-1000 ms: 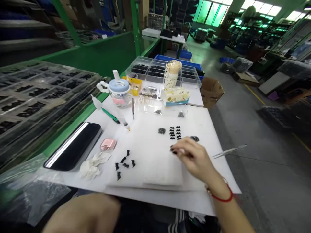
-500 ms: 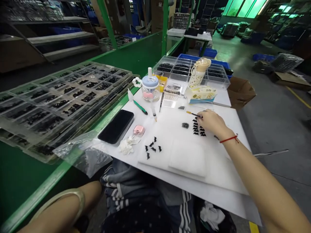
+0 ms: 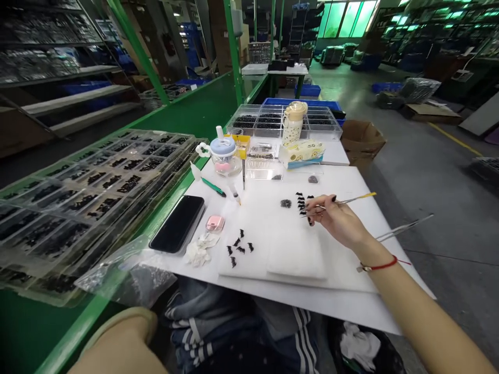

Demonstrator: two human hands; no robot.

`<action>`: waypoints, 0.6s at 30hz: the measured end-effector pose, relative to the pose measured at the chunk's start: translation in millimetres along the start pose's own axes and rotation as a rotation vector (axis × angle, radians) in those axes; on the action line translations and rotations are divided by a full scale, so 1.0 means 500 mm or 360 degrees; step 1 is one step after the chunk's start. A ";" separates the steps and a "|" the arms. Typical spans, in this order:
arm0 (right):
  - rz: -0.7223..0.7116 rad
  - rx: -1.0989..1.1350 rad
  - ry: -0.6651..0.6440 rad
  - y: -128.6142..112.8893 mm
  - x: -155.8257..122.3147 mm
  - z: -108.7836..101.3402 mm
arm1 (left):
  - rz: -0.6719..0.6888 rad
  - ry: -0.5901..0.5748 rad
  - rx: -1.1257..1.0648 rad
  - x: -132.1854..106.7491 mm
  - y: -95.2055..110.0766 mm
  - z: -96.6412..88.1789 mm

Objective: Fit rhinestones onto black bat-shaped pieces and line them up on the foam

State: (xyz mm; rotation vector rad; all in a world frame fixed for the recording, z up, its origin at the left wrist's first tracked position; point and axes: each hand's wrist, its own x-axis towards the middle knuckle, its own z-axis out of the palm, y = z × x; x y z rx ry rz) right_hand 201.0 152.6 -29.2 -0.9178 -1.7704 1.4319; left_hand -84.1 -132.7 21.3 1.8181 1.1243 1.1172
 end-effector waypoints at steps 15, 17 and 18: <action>0.0217 0.0219 -0.0360 0.020 -0.074 0.041 | -0.0786 0.0447 0.0786 0.074 -0.153 -0.034; 0.0243 0.0245 -0.0359 0.014 -0.076 0.047 | -0.0843 0.0477 0.0795 0.079 -0.165 -0.015; 0.0250 0.0257 -0.0361 0.011 -0.076 0.048 | -0.0868 0.0495 0.0799 0.080 -0.166 -0.008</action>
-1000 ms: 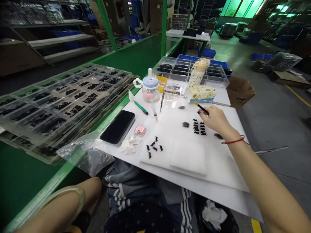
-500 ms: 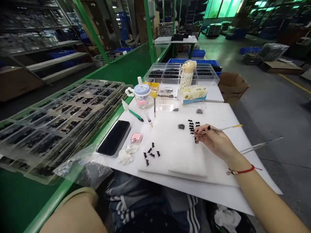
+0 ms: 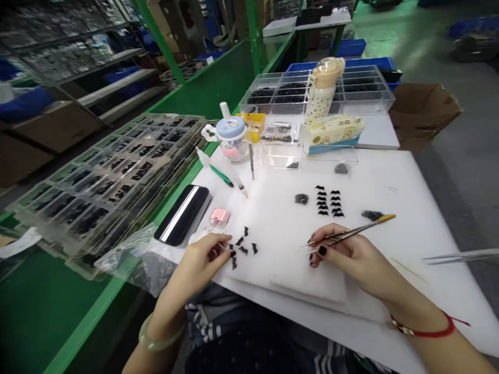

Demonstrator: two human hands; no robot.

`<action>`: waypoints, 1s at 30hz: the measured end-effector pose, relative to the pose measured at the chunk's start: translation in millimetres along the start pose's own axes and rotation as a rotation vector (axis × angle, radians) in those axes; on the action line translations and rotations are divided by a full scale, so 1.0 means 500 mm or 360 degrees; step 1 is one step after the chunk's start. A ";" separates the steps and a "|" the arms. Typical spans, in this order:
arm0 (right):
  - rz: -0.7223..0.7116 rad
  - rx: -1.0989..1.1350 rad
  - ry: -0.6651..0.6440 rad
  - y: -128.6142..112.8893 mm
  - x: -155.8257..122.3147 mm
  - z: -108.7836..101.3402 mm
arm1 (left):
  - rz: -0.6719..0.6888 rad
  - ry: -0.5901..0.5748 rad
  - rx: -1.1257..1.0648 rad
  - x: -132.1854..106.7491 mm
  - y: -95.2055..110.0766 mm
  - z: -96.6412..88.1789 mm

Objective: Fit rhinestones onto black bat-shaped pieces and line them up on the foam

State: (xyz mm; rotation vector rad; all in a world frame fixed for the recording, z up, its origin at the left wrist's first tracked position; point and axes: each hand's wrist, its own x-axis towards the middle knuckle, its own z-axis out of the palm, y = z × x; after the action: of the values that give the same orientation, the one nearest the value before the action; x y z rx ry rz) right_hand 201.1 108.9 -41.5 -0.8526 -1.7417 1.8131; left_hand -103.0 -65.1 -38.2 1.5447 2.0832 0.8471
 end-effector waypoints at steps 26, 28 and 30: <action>0.0127 -0.0434 0.0776 -0.073 0.083 0.032 | -0.0006 0.0317 -0.0896 -0.030 0.055 0.002; 0.0123 -0.0438 0.0824 -0.061 0.092 0.044 | 0.0198 0.0052 -0.1160 -0.024 0.095 0.018; 0.0097 -0.0444 0.0872 -0.050 0.095 0.055 | 0.0341 -0.0164 -0.1391 -0.013 0.134 0.042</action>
State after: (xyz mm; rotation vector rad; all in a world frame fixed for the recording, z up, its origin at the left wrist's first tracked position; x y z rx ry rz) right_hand 146.4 125.7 -22.0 -1.3748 -1.6235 1.2172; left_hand -40.4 -53.3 -8.2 1.2610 1.1910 1.4570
